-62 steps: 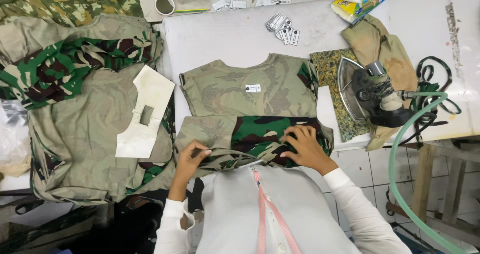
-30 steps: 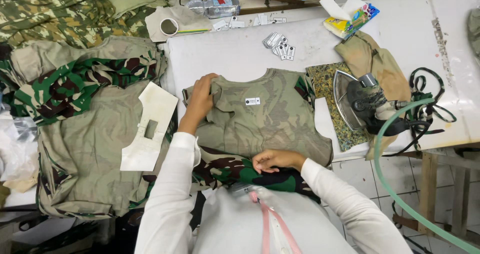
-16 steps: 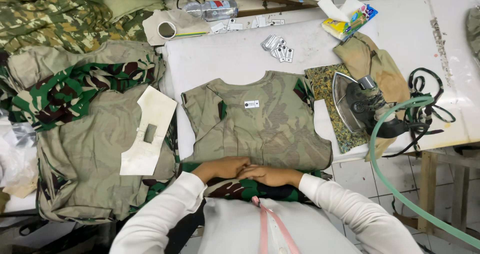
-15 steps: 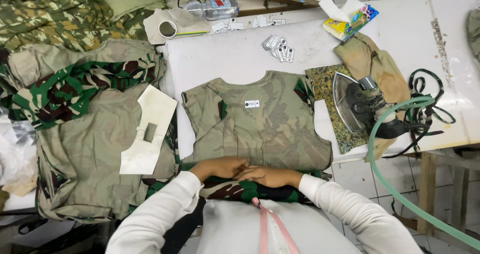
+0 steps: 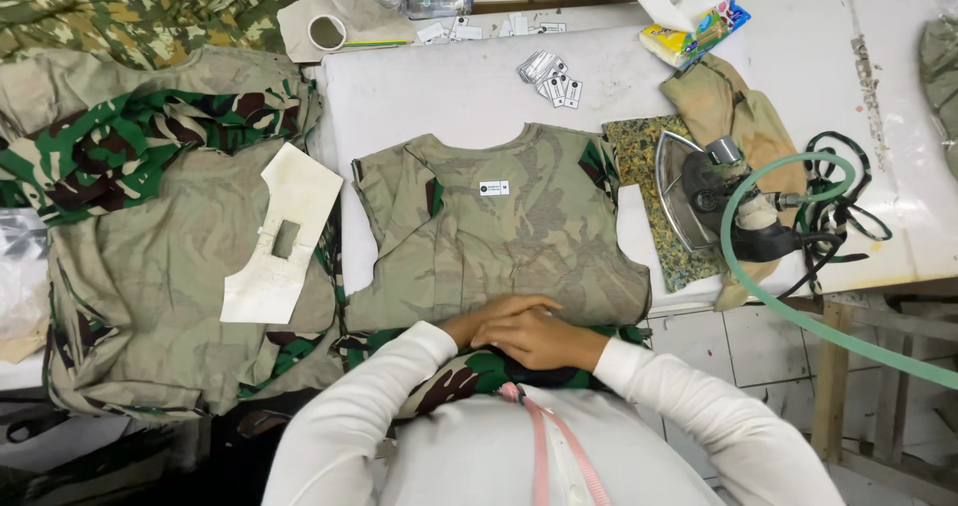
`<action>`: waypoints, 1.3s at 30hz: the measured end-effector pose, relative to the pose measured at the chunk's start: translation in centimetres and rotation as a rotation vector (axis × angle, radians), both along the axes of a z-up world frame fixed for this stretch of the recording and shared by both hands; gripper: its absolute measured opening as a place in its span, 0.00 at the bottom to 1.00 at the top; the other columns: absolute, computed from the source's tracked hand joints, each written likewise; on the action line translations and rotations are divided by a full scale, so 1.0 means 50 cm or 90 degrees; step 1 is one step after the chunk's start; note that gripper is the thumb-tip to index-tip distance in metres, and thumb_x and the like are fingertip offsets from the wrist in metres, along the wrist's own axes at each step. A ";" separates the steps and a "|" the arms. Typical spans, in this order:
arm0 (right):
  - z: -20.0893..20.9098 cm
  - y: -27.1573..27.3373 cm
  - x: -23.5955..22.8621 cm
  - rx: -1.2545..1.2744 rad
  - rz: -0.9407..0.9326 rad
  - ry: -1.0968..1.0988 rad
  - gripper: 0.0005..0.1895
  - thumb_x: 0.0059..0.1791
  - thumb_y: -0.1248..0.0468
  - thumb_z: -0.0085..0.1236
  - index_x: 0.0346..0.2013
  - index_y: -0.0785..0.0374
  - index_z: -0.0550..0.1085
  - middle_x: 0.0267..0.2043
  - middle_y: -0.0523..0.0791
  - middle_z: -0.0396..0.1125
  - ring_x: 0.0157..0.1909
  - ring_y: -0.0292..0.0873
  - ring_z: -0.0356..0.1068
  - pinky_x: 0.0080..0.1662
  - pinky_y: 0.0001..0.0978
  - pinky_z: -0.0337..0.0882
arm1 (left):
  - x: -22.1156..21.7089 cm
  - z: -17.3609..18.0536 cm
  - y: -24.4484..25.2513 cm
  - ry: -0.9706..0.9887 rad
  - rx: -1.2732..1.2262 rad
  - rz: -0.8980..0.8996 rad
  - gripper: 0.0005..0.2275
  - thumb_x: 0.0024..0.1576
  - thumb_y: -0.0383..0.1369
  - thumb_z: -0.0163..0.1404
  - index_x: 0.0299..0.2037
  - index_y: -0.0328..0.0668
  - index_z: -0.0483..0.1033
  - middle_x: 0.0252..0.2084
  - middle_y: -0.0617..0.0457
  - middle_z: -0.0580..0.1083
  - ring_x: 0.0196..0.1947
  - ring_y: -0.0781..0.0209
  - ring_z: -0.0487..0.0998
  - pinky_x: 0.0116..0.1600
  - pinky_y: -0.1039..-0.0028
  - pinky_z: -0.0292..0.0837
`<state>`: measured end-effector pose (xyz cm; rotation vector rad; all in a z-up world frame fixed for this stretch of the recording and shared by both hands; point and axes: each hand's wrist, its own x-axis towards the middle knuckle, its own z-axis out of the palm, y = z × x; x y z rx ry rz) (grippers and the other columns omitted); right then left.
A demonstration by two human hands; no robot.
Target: The person irons a camouflage-patterned shirt on a white table. They repeatedly place a white template over the collar area, press it down, and iron over it. The person also smooths the fabric with their hands and handles small rectangular tags on the table.
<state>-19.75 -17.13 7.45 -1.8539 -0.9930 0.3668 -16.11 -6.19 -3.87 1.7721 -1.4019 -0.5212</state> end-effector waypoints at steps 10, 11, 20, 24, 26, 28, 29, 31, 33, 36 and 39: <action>-0.169 0.085 0.291 -0.275 -0.286 0.056 0.21 0.48 0.45 0.41 0.43 0.57 0.68 0.31 0.45 0.66 0.37 0.47 0.68 0.38 0.39 0.67 | -0.022 -0.034 0.000 0.427 0.171 0.047 0.09 0.56 0.38 0.44 0.44 0.54 0.73 0.43 0.51 0.73 0.47 0.52 0.70 0.55 0.62 0.62; -0.178 0.105 0.286 -0.308 -0.385 0.045 0.19 0.47 0.48 0.45 0.43 0.58 0.65 0.35 0.44 0.62 0.41 0.47 0.65 0.44 0.41 0.62 | -0.018 -0.057 0.007 0.302 0.096 0.155 0.06 0.52 0.35 0.45 0.33 0.47 0.73 0.31 0.50 0.72 0.34 0.52 0.71 0.42 0.65 0.65; -0.260 0.105 0.279 -0.101 -0.533 0.094 0.15 0.43 0.66 0.54 0.43 0.65 0.68 0.31 0.47 0.62 0.38 0.50 0.66 0.42 0.38 0.64 | 0.067 0.040 0.157 0.109 -0.135 0.937 0.06 0.56 0.30 0.41 0.43 0.42 0.62 0.36 0.51 0.63 0.40 0.54 0.63 0.48 0.66 0.58; -0.264 0.133 0.247 0.171 -0.451 0.228 0.13 0.43 0.67 0.53 0.41 0.69 0.68 0.39 0.53 0.62 0.48 0.53 0.62 0.50 0.42 0.62 | 0.094 0.062 0.159 0.004 -0.012 0.890 0.21 0.55 0.28 0.45 0.58 0.42 0.53 0.54 0.44 0.55 0.56 0.46 0.51 0.58 0.54 0.35; -0.245 0.139 0.240 0.255 -0.387 0.233 0.11 0.41 0.66 0.52 0.36 0.68 0.69 0.37 0.51 0.60 0.47 0.50 0.60 0.50 0.41 0.60 | 0.096 0.059 0.162 0.033 -0.044 0.887 0.22 0.52 0.25 0.41 0.58 0.45 0.54 0.52 0.47 0.57 0.55 0.50 0.52 0.57 0.55 0.33; -0.236 0.136 0.245 0.338 -0.318 0.230 0.10 0.39 0.65 0.52 0.31 0.68 0.70 0.36 0.49 0.57 0.45 0.46 0.58 0.50 0.39 0.58 | 0.105 0.038 0.168 0.057 -0.080 0.886 0.23 0.50 0.21 0.38 0.58 0.47 0.54 0.51 0.50 0.58 0.54 0.53 0.53 0.56 0.57 0.30; -0.240 0.134 0.244 0.416 -0.321 0.318 0.13 0.41 0.62 0.47 0.32 0.69 0.70 0.35 0.51 0.59 0.44 0.48 0.59 0.50 0.41 0.57 | 0.103 0.018 0.176 0.057 -0.125 0.870 0.18 0.51 0.23 0.40 0.52 0.48 0.58 0.45 0.54 0.59 0.49 0.58 0.56 0.56 0.61 0.32; -0.251 0.130 0.249 0.494 -0.323 0.407 0.17 0.42 0.59 0.42 0.33 0.70 0.71 0.35 0.54 0.61 0.43 0.50 0.60 0.49 0.42 0.57 | 0.098 -0.004 0.184 0.056 -0.169 0.853 0.13 0.51 0.24 0.43 0.46 0.48 0.62 0.39 0.58 0.61 0.44 0.63 0.59 0.55 0.65 0.35; -0.266 0.126 0.260 0.600 -0.493 0.627 0.19 0.47 0.60 0.42 0.51 0.66 0.63 0.25 0.43 0.60 0.29 0.37 0.67 0.35 0.29 0.70 | 0.090 -0.008 0.182 0.111 -0.277 0.830 0.08 0.56 0.37 0.41 0.41 0.47 0.62 0.35 0.58 0.59 0.40 0.65 0.55 0.55 0.67 0.35; -0.177 0.122 0.230 0.522 -0.418 0.672 0.23 0.46 0.65 0.46 0.56 0.63 0.60 0.43 0.49 0.61 0.44 0.44 0.66 0.46 0.38 0.69 | 0.101 0.083 0.162 0.227 -0.384 0.851 0.08 0.58 0.34 0.41 0.31 0.39 0.69 0.25 0.58 0.55 0.27 0.69 0.56 0.41 0.77 0.52; -0.232 0.134 0.227 0.421 -0.308 0.663 0.29 0.44 0.65 0.53 0.59 0.61 0.57 0.47 0.49 0.61 0.50 0.44 0.61 0.52 0.38 0.62 | 0.107 0.082 0.163 0.232 -0.380 0.850 0.08 0.57 0.34 0.42 0.30 0.40 0.70 0.30 0.55 0.60 0.31 0.67 0.60 0.43 0.77 0.54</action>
